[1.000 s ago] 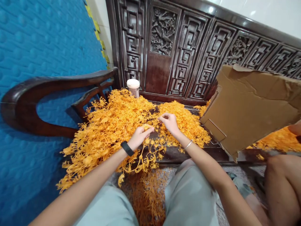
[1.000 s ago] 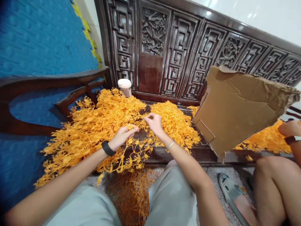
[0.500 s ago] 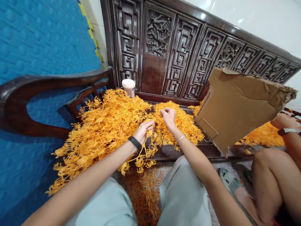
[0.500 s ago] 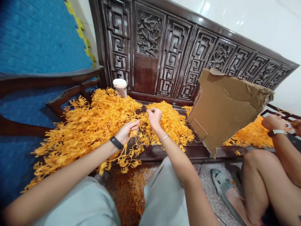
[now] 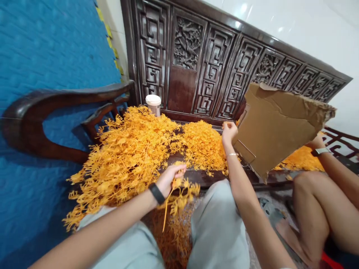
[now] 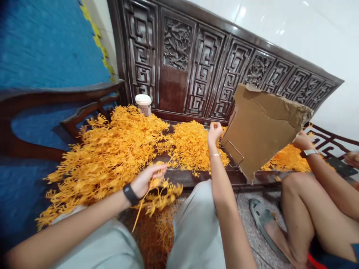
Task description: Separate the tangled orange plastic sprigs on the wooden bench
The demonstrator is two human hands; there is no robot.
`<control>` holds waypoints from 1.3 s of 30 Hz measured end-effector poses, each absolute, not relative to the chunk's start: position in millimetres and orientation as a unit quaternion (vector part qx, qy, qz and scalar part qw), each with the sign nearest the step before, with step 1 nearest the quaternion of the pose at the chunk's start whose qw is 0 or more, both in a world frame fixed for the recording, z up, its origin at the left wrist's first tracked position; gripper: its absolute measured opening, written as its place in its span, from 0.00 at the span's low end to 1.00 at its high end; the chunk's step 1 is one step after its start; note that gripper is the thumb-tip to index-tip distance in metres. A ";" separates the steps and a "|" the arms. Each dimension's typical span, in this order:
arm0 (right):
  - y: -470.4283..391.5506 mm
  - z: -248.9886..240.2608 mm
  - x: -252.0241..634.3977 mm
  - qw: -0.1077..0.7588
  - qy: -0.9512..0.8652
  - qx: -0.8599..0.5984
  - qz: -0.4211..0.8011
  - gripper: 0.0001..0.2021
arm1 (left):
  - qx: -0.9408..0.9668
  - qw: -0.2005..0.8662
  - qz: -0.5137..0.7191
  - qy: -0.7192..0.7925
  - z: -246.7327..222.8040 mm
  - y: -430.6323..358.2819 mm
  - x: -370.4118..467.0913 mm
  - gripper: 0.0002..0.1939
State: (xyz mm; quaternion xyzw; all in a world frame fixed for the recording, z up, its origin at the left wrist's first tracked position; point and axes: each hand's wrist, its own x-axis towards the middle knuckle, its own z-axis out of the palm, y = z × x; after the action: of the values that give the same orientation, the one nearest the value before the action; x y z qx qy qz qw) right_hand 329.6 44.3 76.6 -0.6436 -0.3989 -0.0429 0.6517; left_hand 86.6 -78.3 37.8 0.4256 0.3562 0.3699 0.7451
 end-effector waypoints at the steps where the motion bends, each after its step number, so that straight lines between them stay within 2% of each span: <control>1: 43.9 72.2 338.0 0.653 -0.413 -0.634 -0.035 0.06 | 0.442 0.753 0.339 0.350 36.3 -86.6 82.8 0.14; 3: 44.8 62.1 342.4 0.646 -0.455 -0.613 0.001 0.13 | 0.480 0.749 0.312 0.333 36.7 -96.4 77.0 0.14; 5: 47.8 54.2 334.8 0.618 -0.509 -0.599 0.011 0.15 | 0.495 0.753 0.298 0.316 40.4 -96.8 72.3 0.16; 8: 53.2 50.4 319.5 0.559 -0.577 -0.594 -0.034 0.12 | 0.466 0.773 0.300 0.308 48.2 -84.7 65.3 0.18; 11: 53.7 52.9 309.9 0.539 -0.583 -0.606 -0.053 0.11 | 0.441 0.771 0.337 0.311 54.5 -67.7 57.9 0.19; 16: 28.7 67.0 279.2 0.531 -0.661 -0.529 0.033 0.04 | 0.381 0.778 0.387 0.315 54.2 -46.6 50.0 0.23; 20: -13.1 86.7 239.0 0.411 -0.821 -0.382 0.106 0.09 | 0.385 0.786 0.376 0.306 48.6 -41.0 53.0 0.26; 24: -41.3 97.0 217.5 0.250 -0.905 -0.341 0.054 0.19 | 0.389 0.782 0.380 0.305 45.8 -43.6 60.3 0.23; 26: -45.4 97.1 216.4 0.200 -0.919 -0.336 0.039 0.22 | 0.382 0.786 0.383 0.300 44.7 -45.0 63.0 0.23; 36: -32.6 82.0 220.8 0.194 -0.912 -0.355 0.064 0.24 | 0.372 0.794 0.370 0.307 35.8 -38.0 67.8 0.22; 39: -27.0 75.3 219.5 0.172 -0.917 -0.357 0.057 0.17 | 0.365 0.786 0.390 0.312 37.1 -37.4 70.2 0.19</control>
State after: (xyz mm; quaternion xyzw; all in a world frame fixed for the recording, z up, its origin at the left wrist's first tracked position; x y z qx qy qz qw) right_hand 219.5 -27.0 75.3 -0.3566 -0.9166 0.0568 0.1718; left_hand 70.2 -37.4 37.1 0.3650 0.3116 0.3902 0.7858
